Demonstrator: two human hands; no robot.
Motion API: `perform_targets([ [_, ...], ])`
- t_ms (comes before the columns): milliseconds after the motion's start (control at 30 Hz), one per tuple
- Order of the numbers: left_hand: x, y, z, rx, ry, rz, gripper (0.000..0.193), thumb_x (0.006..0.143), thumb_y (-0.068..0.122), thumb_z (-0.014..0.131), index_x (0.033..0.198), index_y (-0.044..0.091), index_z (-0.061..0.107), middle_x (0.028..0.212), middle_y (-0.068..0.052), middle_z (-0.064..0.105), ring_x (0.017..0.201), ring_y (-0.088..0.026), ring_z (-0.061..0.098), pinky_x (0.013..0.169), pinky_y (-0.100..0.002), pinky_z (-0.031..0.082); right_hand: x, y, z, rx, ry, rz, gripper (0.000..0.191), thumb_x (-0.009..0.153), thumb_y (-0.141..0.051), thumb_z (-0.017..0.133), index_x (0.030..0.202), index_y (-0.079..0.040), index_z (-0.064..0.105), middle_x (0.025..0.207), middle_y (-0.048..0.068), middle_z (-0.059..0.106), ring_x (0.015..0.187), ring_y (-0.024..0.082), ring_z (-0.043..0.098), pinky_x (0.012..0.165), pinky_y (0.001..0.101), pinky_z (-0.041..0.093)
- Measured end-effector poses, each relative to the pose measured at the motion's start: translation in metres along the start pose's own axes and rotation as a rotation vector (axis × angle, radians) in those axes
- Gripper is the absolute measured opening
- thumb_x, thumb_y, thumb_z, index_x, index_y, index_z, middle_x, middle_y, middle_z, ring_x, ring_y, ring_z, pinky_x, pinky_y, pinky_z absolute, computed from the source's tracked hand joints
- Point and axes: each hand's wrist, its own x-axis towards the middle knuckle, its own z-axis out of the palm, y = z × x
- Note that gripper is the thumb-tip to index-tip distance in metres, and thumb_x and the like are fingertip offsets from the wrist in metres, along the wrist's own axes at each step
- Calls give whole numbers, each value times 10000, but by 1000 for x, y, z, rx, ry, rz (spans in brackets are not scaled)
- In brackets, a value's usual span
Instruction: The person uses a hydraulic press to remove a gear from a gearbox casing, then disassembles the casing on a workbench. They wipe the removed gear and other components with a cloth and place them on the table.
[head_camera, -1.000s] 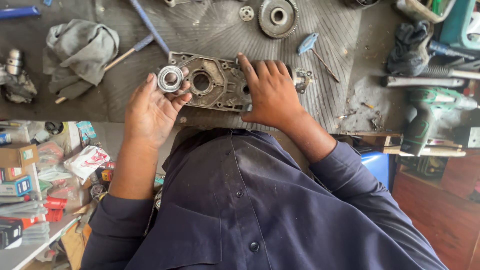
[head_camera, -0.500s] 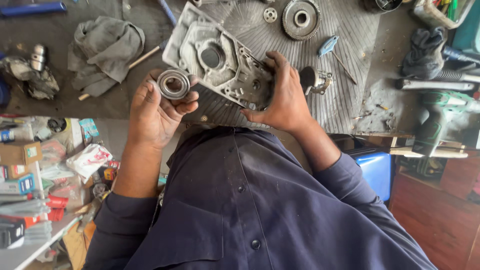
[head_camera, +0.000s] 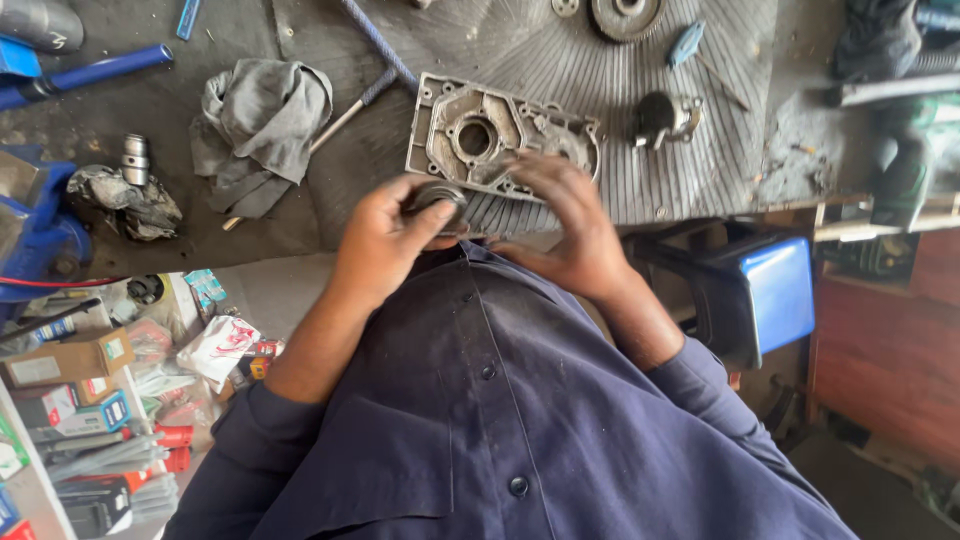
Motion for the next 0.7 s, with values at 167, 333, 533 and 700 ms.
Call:
perform_targets([
  [167,-7,-3,2,190,-123,50,177,974,143,767,1015,-7,682,908,2,686,833,-48,602,732,-208,497,8,-29,32,-136,71,-161,676,761,-227,943,1346,-77,638,1337,86,649,1348,291,575,1178,508,422],
  [333,-17,-11,-13,48,-186,26,186,957,164,768,1016,-2,707,913,14,724,840,-41,647,752,-206,526,0,-42,56,-206,177,-144,611,751,-224,946,1279,-79,674,1245,70,682,1298,276,608,1130,493,424],
  [533,-33,-27,-30,1,-180,-3,174,965,134,787,1038,-15,734,931,-9,712,839,-48,622,747,-212,504,-12,-61,78,-207,194,-113,604,748,-195,920,1279,-68,661,1314,70,671,1366,312,568,1150,523,398],
  [700,-42,-31,-42,-98,-197,-21,177,951,117,772,1052,-22,730,976,-53,758,887,-79,682,819,-233,549,-12,-71,94,-130,222,-95,591,789,-194,929,1290,-72,641,1372,73,649,1409,312,541,1163,502,409],
])
